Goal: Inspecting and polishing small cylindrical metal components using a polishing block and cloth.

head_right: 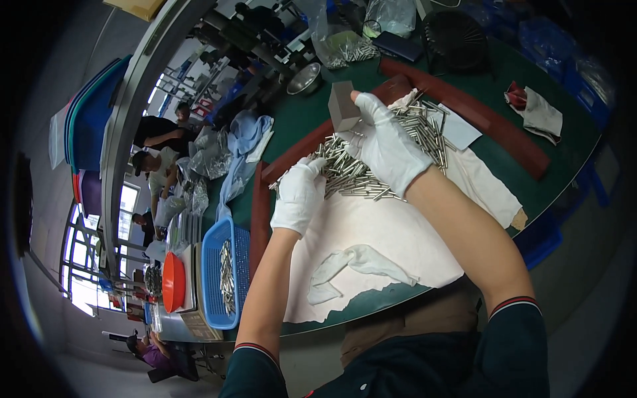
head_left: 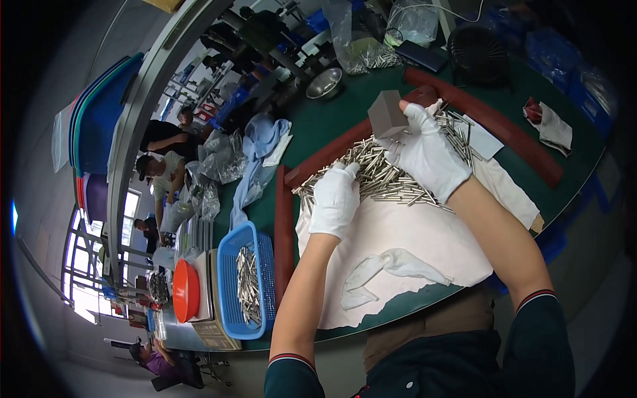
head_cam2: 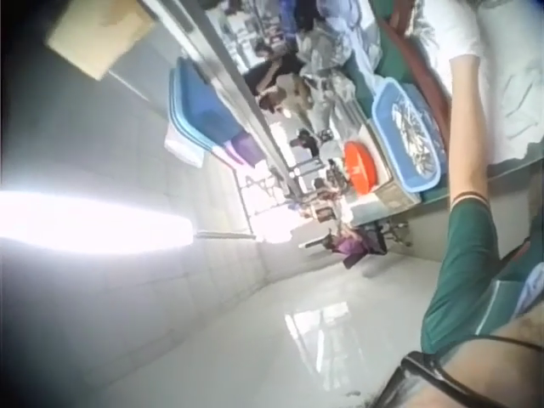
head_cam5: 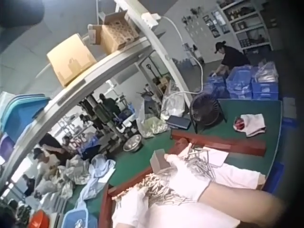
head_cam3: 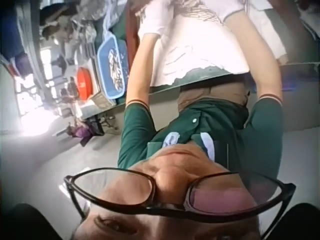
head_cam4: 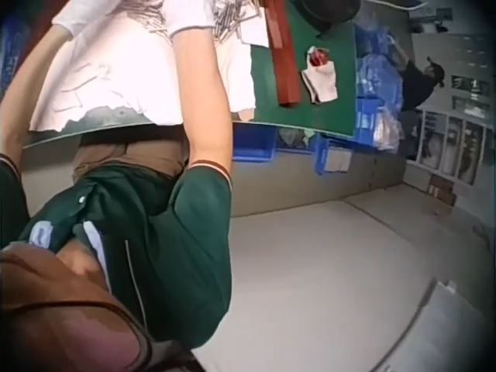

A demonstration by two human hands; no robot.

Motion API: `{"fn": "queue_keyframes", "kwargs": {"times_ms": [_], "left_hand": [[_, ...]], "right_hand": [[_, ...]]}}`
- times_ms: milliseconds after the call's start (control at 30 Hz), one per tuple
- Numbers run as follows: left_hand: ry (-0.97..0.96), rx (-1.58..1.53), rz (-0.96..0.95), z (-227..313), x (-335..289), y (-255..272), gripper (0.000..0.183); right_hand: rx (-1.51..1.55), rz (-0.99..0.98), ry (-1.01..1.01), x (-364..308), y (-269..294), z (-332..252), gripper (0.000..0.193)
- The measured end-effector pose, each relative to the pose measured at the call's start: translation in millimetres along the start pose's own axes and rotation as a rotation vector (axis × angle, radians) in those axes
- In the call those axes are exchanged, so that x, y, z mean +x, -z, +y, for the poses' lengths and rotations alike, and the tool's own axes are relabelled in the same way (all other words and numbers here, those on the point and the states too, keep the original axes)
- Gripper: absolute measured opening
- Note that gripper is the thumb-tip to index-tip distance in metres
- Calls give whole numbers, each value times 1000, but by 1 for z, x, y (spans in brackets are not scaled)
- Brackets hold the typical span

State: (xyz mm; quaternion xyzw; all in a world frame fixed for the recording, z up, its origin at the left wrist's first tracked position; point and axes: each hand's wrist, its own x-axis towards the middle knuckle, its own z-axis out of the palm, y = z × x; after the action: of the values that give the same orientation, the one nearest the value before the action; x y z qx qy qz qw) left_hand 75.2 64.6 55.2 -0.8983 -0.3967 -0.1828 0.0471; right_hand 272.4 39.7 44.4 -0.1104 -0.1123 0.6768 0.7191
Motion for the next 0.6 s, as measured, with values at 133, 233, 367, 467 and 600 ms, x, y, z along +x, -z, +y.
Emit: {"fn": "queue_keyframes", "kwargs": {"times_ms": [133, 233, 367, 467, 600], "left_hand": [[-31, -7, -6, 1, 3, -14, 19], [0, -5, 18, 1, 3, -15, 16], [-19, 132, -29, -15, 5, -23, 15], [-45, 202, -4, -10, 11, -34, 8], [-37, 232, 12, -15, 5, -26, 8]], "right_hand": [[-124, 0, -15, -7, 1, -1, 48], [-156, 22, -40, -5, -3, 1, 47], [-142, 110, -118, -10, -25, -1, 48], [-100, 33, -98, -4, -8, -11, 46], [-143, 5, -158, -9, -20, -1, 48]]}}
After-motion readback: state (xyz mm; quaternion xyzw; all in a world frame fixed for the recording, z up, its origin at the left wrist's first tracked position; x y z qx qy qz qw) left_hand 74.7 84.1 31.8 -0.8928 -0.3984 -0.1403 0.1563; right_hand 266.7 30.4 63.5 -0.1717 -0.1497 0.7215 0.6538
